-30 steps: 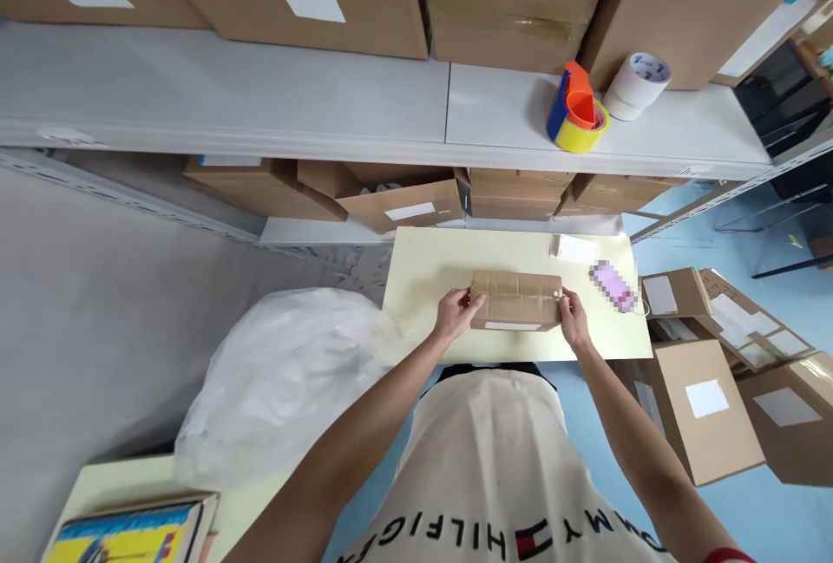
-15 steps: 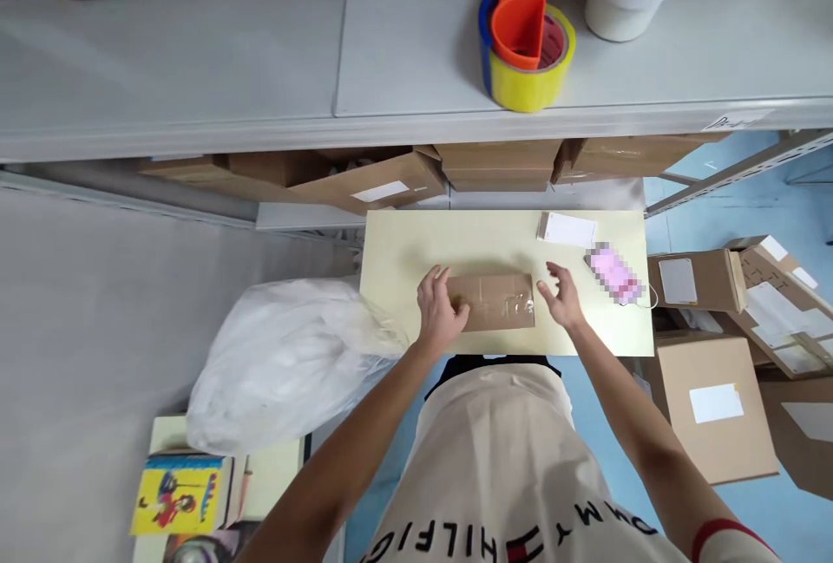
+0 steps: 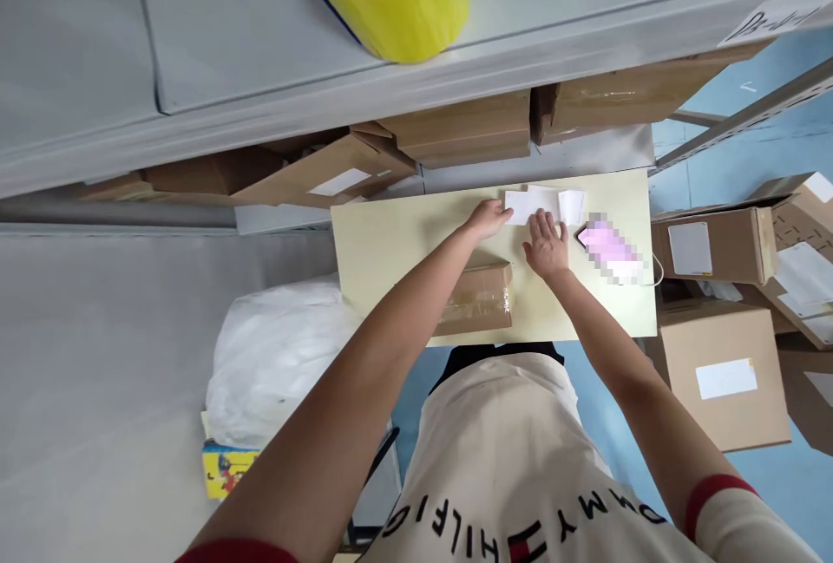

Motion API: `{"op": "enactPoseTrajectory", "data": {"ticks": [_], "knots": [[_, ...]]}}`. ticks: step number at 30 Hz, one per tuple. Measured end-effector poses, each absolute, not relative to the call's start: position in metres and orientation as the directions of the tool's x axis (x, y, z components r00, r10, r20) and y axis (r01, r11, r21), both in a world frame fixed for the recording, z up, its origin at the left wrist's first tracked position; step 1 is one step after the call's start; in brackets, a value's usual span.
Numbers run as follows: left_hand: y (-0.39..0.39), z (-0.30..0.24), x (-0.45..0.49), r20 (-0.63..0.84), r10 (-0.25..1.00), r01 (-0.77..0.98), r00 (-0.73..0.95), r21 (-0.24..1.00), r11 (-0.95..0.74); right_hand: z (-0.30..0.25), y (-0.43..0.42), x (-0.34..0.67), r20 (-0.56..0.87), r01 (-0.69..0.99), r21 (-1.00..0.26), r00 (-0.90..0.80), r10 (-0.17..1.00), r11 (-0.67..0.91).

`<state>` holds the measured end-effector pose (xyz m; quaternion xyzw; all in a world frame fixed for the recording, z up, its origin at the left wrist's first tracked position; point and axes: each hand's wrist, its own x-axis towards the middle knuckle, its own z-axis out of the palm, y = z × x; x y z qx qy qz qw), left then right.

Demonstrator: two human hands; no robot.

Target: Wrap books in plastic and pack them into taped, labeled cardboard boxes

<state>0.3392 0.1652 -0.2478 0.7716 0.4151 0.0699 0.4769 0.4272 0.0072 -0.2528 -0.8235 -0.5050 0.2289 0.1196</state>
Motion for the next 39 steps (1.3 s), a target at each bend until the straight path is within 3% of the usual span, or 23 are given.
{"op": "enactPoseTrajectory", "data": {"ticks": [3, 6, 11, 16, 19, 21, 24, 26, 35, 39], "knots": [[0.161, -0.256, 0.353, -0.435, 0.692, 0.648, 0.576, 0.759, -0.063, -0.247, 0.007, 0.423, -0.255, 0.78, -0.44, 0.366, 0.895, -0.444], [0.158, -0.245, 0.351, -0.463, 0.723, 0.676, 0.512, 0.737, -0.007, -0.238, 0.004, 0.435, -0.203, 0.777, -0.477, 0.357, 0.912, -0.411], [0.166, -0.204, 0.323, -0.223, 0.749, 0.564, 0.624, 0.792, -0.234, -0.221, 0.011, 0.49, -0.005, 0.76, -0.54, 0.426, 0.905, -0.361], [0.178, -0.172, 0.304, -0.117, 0.807, 0.606, 0.579, 0.723, -0.33, -0.21, 0.03, 0.535, -0.052, 0.688, -0.719, 0.09, 0.995, -0.1], [0.171, -0.152, 0.312, 0.028, 0.809, 0.615, 0.588, 0.634, -0.469, -0.203, 0.035, 0.537, -0.05, 0.713, -0.699, 0.01, 0.999, -0.043], [0.161, -0.141, 0.325, 0.06, 0.714, 0.555, 0.697, 0.586, -0.591, -0.197, 0.035, 0.532, -0.038, 0.752, -0.659, -0.007, 0.999, -0.02], [0.146, -0.135, 0.345, -0.023, 0.52, 0.431, 0.854, 0.593, -0.68, -0.188, 0.035, 0.524, -0.036, 0.791, -0.611, -0.036, 0.999, 0.007], [0.143, -0.14, 0.354, -0.079, 0.465, 0.41, 0.882, 0.616, -0.673, -0.184, 0.034, 0.523, -0.052, 0.798, -0.602, -0.052, 0.997, 0.01], [0.159, -0.156, 0.36, -0.268, 0.446, 0.498, 0.854, 0.672, -0.549, -0.183, 0.034, 0.527, -0.033, 0.788, -0.616, -0.044, 0.998, 0.014], [0.157, -0.155, 0.365, -0.284, 0.469, 0.516, 0.837, 0.697, -0.498, -0.181, 0.036, 0.529, -0.009, 0.784, -0.62, -0.038, 0.999, 0.024]]}}
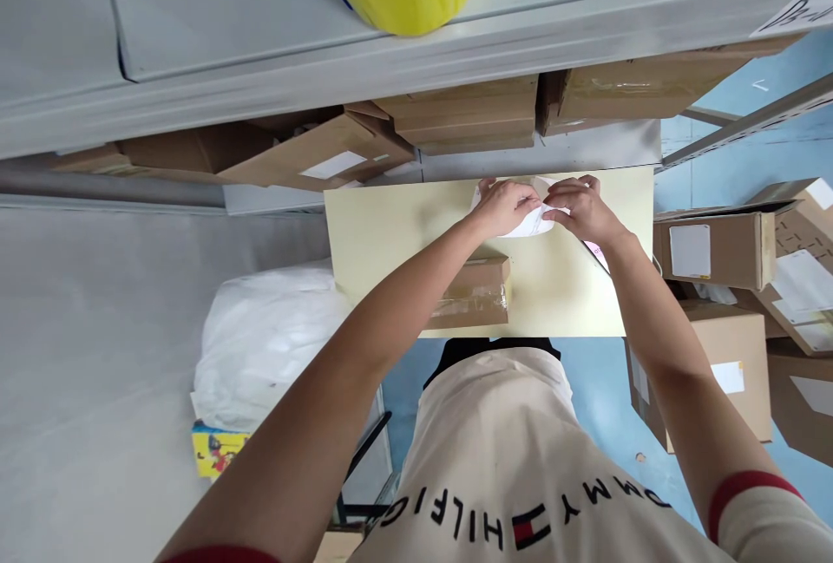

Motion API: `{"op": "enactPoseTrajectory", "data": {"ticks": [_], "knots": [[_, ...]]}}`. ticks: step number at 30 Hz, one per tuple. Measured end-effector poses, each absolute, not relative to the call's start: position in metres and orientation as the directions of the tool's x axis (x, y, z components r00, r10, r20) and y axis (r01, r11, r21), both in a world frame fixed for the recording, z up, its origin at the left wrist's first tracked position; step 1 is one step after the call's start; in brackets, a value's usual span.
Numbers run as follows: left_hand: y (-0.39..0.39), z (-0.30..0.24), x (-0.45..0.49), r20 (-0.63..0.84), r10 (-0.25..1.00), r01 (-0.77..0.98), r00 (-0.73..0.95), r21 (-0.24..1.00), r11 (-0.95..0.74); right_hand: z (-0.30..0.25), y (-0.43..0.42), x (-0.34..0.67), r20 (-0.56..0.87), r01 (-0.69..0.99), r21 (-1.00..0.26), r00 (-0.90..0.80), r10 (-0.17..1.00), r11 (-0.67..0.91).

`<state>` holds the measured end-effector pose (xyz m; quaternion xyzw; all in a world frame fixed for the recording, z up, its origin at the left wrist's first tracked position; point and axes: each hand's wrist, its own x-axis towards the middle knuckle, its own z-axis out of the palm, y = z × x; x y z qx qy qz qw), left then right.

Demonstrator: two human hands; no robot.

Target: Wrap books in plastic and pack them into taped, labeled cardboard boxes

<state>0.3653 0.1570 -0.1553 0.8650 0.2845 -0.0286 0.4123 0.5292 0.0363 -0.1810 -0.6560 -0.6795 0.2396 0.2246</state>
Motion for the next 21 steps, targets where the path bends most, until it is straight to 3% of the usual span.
{"op": "enactPoseTrajectory", "data": {"ticks": [7, 14, 18, 21], "knots": [[0.172, -0.166, 0.361, -0.225, 0.596, 0.534, 0.77, 0.739, -0.411, -0.183, 0.035, 0.545, 0.071, 0.721, -0.691, -0.008, 0.997, 0.055], [0.21, -0.178, 0.339, -0.08, 0.804, 0.561, 0.589, 0.757, -0.336, -0.204, 0.016, 0.573, 0.001, 0.679, -0.727, 0.152, 0.988, -0.104], [0.21, -0.167, 0.328, -0.074, 0.79, 0.514, 0.608, 0.796, -0.321, -0.2, 0.006, 0.569, 0.006, 0.719, -0.671, 0.248, 0.969, -0.18], [0.197, -0.148, 0.328, -0.04, 0.77, 0.45, 0.637, 0.83, -0.33, -0.178, 0.007, 0.541, 0.066, 0.689, -0.711, 0.268, 0.961, -0.143]]}}
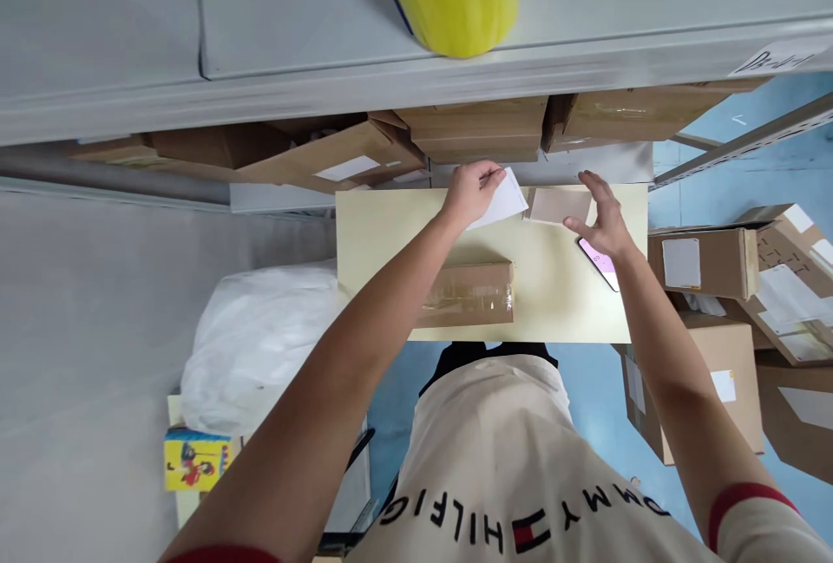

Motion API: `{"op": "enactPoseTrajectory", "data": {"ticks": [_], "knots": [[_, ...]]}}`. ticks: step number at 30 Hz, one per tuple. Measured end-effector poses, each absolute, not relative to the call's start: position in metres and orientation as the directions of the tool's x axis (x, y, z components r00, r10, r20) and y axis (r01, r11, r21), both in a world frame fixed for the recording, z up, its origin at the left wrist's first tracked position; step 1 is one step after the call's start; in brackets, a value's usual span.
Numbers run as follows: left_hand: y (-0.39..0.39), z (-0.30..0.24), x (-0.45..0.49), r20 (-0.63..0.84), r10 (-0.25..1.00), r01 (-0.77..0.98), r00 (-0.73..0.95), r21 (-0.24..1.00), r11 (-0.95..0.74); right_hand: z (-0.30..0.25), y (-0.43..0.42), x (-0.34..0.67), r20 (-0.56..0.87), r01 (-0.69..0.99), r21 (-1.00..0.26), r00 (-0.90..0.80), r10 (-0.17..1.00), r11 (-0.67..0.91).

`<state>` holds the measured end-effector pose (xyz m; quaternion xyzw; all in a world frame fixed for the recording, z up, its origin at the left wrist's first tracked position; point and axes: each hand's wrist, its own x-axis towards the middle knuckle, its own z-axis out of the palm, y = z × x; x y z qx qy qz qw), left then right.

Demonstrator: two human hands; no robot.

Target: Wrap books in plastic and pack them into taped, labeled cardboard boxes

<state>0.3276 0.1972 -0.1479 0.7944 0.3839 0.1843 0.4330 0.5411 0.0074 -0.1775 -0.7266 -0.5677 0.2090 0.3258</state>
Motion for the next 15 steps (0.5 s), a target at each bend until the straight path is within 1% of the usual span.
{"op": "enactPoseTrajectory", "data": {"ticks": [2, 4, 7, 10, 11, 13, 15], "knots": [[0.184, -0.13, 0.328, -0.017, 0.753, 0.409, 0.657, 0.848, -0.338, -0.159, 0.012, 0.511, 0.098, 0.607, -0.79, 0.267, 0.959, -0.088], [0.168, -0.11, 0.325, 0.002, 0.733, 0.368, 0.681, 0.864, -0.344, -0.141, 0.015, 0.477, 0.099, 0.491, -0.869, 0.28, 0.955, -0.054], [0.148, -0.081, 0.305, 0.005, 0.699, 0.331, 0.715, 0.878, -0.345, -0.123, 0.015, 0.43, 0.038, 0.286, -0.955, 0.377, 0.925, -0.077], [0.137, -0.063, 0.263, -0.031, 0.709, 0.348, 0.705, 0.886, -0.307, -0.114, 0.005, 0.399, -0.016, 0.099, -0.992, 0.506, 0.862, -0.077], [0.135, -0.061, 0.246, -0.057, 0.718, 0.35, 0.694, 0.898, -0.268, -0.112, -0.001, 0.392, -0.018, 0.056, -0.997, 0.545, 0.838, -0.058], [0.129, -0.061, 0.212, -0.135, 0.713, 0.317, 0.688, 0.939, -0.129, -0.109, -0.013, 0.38, -0.013, 0.013, -1.0, 0.596, 0.803, -0.026], [0.118, -0.064, 0.183, -0.217, 0.676, 0.247, 0.705, 0.967, 0.052, -0.105, -0.025, 0.367, 0.001, 0.049, -0.998, 0.615, 0.788, -0.037]]}}
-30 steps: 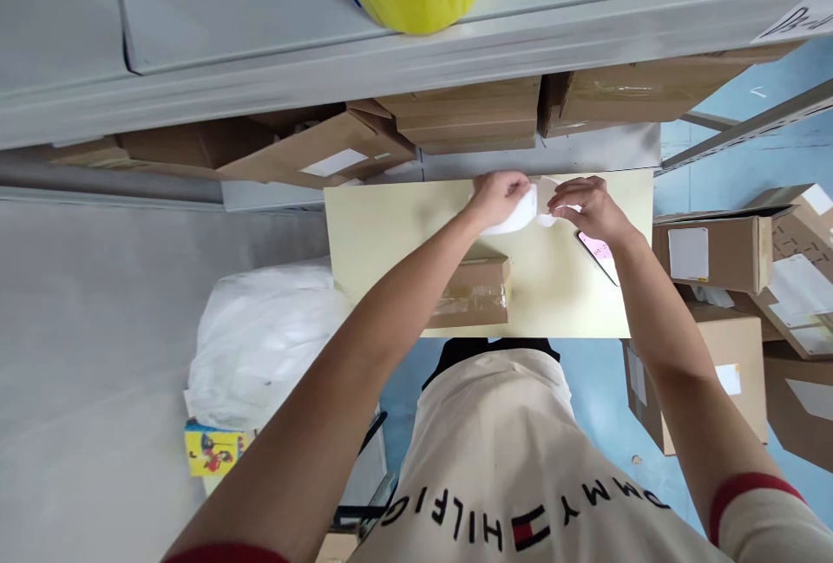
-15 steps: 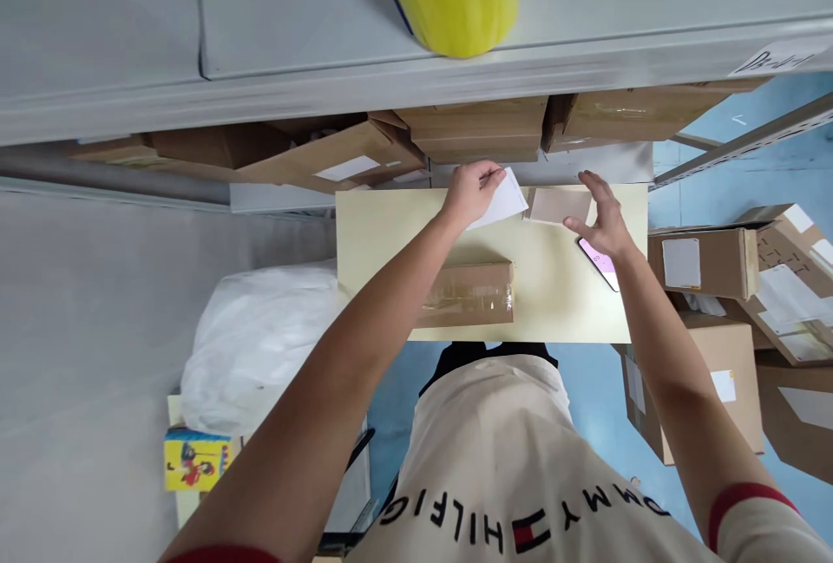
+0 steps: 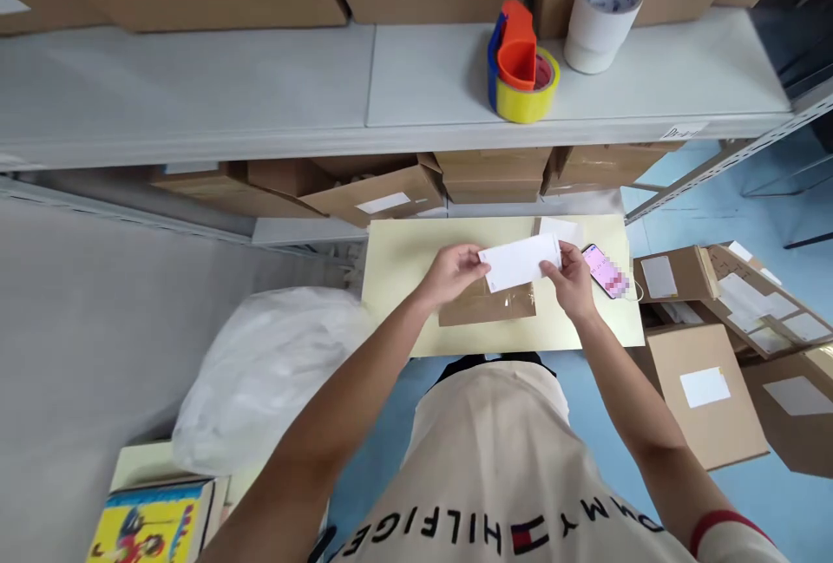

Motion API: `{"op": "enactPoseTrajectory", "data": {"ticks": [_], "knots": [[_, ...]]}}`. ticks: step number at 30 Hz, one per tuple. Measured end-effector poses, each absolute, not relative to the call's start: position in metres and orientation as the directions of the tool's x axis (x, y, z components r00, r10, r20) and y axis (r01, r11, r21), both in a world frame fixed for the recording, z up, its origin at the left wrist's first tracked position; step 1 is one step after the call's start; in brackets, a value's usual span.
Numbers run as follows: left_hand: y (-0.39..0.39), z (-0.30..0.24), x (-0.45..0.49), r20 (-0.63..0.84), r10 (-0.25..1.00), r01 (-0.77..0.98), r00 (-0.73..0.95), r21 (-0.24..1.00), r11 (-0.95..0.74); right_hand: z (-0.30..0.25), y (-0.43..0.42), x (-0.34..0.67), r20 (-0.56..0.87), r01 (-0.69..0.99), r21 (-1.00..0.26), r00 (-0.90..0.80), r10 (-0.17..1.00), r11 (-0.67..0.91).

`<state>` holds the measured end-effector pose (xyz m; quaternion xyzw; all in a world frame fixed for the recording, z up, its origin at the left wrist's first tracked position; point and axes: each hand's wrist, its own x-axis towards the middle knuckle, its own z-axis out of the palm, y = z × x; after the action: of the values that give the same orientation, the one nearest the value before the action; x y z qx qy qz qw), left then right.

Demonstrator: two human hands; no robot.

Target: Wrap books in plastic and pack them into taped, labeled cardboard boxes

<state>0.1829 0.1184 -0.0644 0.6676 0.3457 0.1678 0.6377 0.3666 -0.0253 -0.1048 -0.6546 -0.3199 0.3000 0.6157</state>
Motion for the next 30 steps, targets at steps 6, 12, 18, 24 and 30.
{"op": "enactPoseTrajectory", "data": {"ticks": [6, 12, 18, 24, 30], "knots": [[0.065, -0.076, 0.143, -0.271, 0.781, 0.07, 0.563, 0.957, 0.282, -0.081, -0.049, 0.302, 0.387, 0.687, -0.716, 0.538, 0.749, -0.124], [0.038, -0.063, 0.123, -0.325, 0.756, -0.127, 0.568, 0.873, 0.471, -0.065, -0.05, 0.24, 0.408, 0.873, -0.487, 0.187, 0.894, 0.039], [0.034, -0.049, 0.094, -0.374, 0.664, -0.246, 0.647, 0.723, 0.646, -0.062, -0.056, 0.223, 0.389, 0.858, -0.513, 0.223, 0.894, 0.01], [0.035, -0.052, 0.077, -0.347, 0.651, -0.207, 0.675, 0.758, 0.618, -0.058, -0.06, 0.209, 0.405, 0.866, -0.5, 0.21, 0.89, 0.023], [0.035, -0.055, 0.066, -0.338, 0.626, -0.188, 0.703, 0.76, 0.622, -0.057, -0.064, 0.197, 0.408, 0.88, -0.474, 0.213, 0.888, 0.006]]}}
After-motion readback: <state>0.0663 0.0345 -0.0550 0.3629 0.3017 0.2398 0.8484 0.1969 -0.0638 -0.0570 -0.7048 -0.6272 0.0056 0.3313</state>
